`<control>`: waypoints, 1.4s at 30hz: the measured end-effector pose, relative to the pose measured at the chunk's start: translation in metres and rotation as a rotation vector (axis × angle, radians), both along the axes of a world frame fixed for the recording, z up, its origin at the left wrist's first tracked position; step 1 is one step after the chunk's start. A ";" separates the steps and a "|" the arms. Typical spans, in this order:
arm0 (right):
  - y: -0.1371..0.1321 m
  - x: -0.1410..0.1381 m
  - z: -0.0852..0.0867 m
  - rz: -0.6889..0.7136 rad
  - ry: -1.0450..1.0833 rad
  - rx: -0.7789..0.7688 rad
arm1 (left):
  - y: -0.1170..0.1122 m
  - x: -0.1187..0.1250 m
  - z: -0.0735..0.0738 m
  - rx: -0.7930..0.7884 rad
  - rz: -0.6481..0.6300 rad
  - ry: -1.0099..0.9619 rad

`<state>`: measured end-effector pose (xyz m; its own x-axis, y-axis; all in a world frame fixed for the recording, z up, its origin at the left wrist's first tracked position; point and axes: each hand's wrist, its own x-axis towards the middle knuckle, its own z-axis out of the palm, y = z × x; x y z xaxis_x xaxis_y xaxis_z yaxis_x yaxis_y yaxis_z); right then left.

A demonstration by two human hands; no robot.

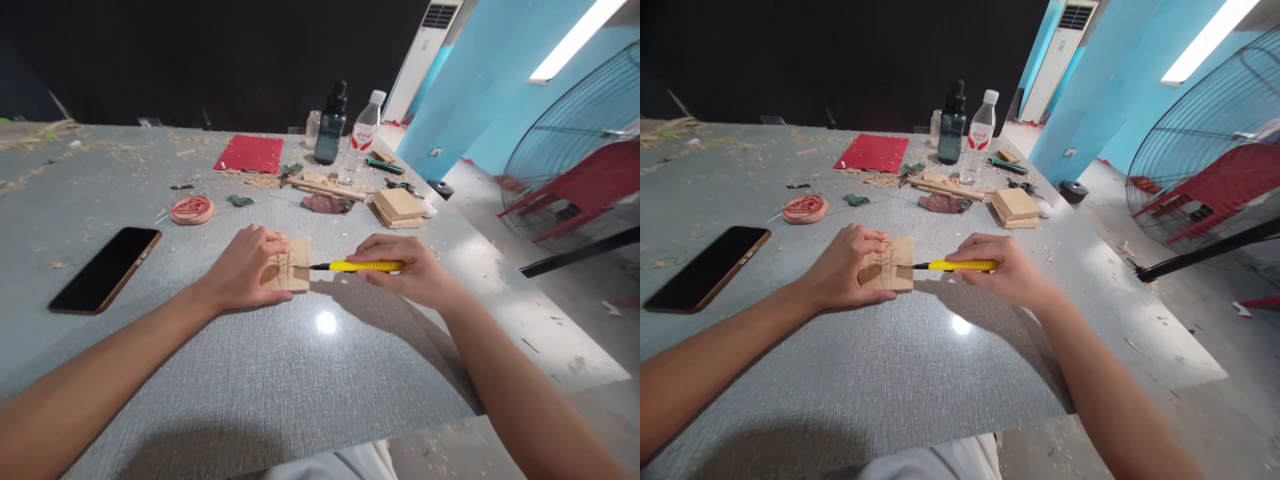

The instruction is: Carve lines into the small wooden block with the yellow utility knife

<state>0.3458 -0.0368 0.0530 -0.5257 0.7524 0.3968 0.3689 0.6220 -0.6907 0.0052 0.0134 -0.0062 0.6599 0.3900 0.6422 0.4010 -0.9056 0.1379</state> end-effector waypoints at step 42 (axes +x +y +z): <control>0.000 0.006 0.004 0.011 -0.054 -0.002 | 0.000 0.001 0.001 -0.039 -0.025 0.019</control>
